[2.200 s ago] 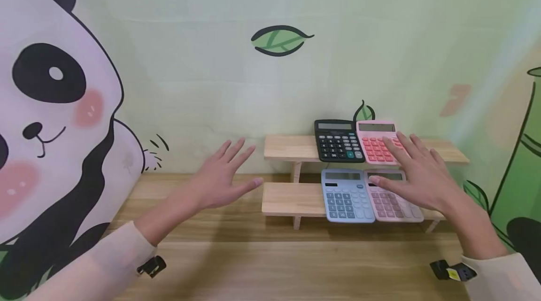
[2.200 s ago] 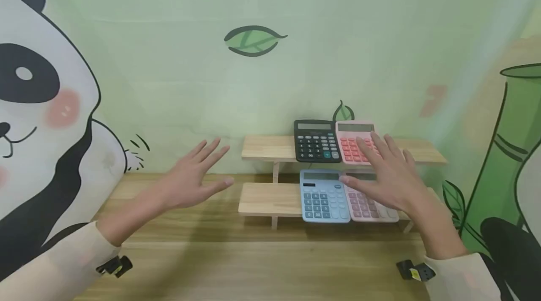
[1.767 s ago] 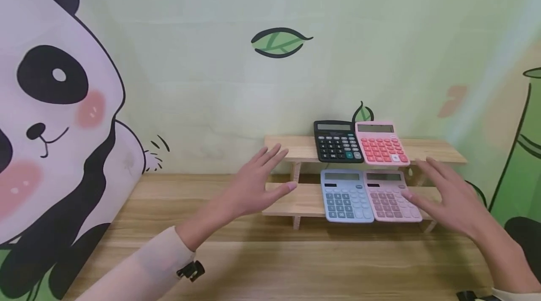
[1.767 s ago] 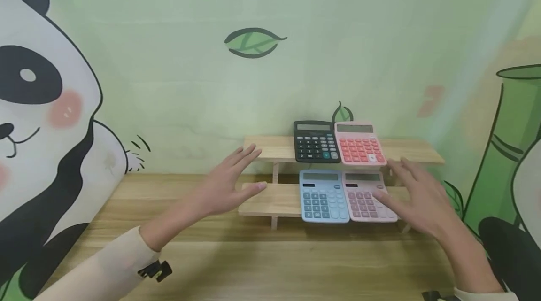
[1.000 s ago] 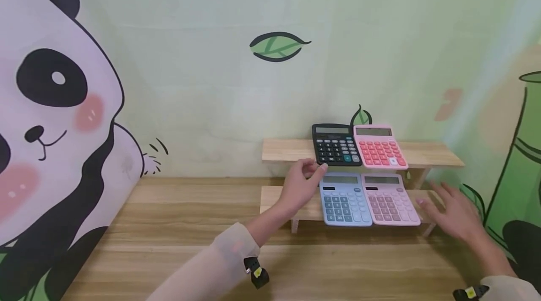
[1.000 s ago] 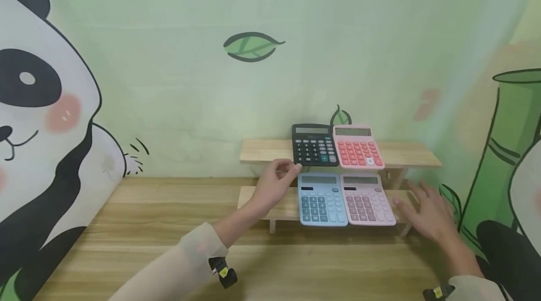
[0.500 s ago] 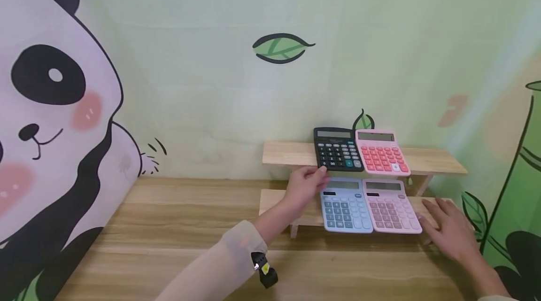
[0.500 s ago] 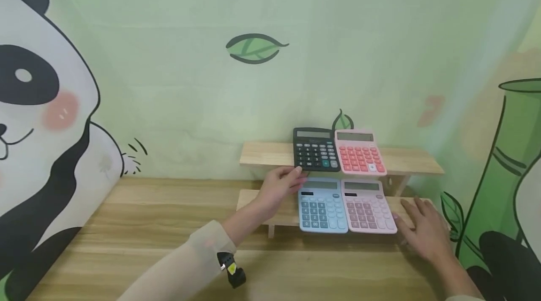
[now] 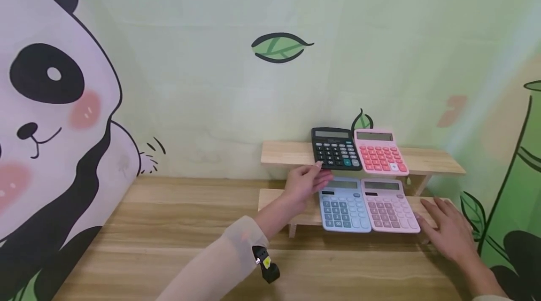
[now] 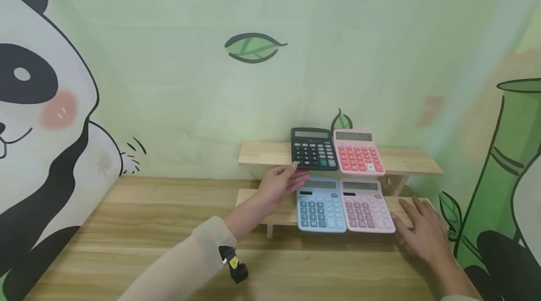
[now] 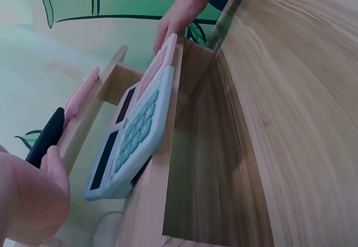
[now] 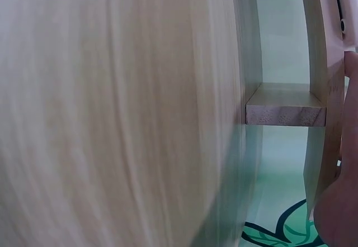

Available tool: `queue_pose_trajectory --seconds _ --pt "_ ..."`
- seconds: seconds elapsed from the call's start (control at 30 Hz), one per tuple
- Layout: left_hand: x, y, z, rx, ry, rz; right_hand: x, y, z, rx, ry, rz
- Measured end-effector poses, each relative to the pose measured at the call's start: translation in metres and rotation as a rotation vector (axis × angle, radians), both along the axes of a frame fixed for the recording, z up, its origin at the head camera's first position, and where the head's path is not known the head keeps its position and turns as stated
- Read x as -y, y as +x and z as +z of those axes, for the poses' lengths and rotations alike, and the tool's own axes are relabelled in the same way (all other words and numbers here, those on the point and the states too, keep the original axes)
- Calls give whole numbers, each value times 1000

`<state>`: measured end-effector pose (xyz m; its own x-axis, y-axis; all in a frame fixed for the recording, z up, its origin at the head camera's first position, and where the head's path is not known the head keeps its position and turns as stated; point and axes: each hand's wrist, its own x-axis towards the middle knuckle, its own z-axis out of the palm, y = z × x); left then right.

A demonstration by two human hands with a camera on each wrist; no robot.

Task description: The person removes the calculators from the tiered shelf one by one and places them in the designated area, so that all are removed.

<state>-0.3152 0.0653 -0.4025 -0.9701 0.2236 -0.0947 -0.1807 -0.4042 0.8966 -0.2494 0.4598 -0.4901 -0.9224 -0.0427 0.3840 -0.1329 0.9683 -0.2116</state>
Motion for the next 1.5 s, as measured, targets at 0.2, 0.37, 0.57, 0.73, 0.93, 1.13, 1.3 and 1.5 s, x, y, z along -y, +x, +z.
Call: queue_pose_trajectory --seconds 0.2,0.37,0.57,0.73,0.93,1.13,1.3,1.5 --pt "17 10 1 -6 1 -84 2 1 -1 -2 -7 -3" --pt "24 15 -1 -18 -23 -114 3 4 1 -11 -14 -7" --pt "25 15 1 5 -34 -122 1 3 -1 1 -20 -2" --pt "20 10 1 24 -47 -138 1 3 -3 13 -18 -15" --pt "12 3 2 46 -44 -109 1 1 -3 18 -12 -23" --pt "5 -2 5 41 -4 -51 2 2 -2 12 -11 -17" --pt "5 -1 6 57 19 -60 4 1 -1 3 -13 -4" --pt "11 3 10 73 17 -107 4 1 1 7 -4 -14"
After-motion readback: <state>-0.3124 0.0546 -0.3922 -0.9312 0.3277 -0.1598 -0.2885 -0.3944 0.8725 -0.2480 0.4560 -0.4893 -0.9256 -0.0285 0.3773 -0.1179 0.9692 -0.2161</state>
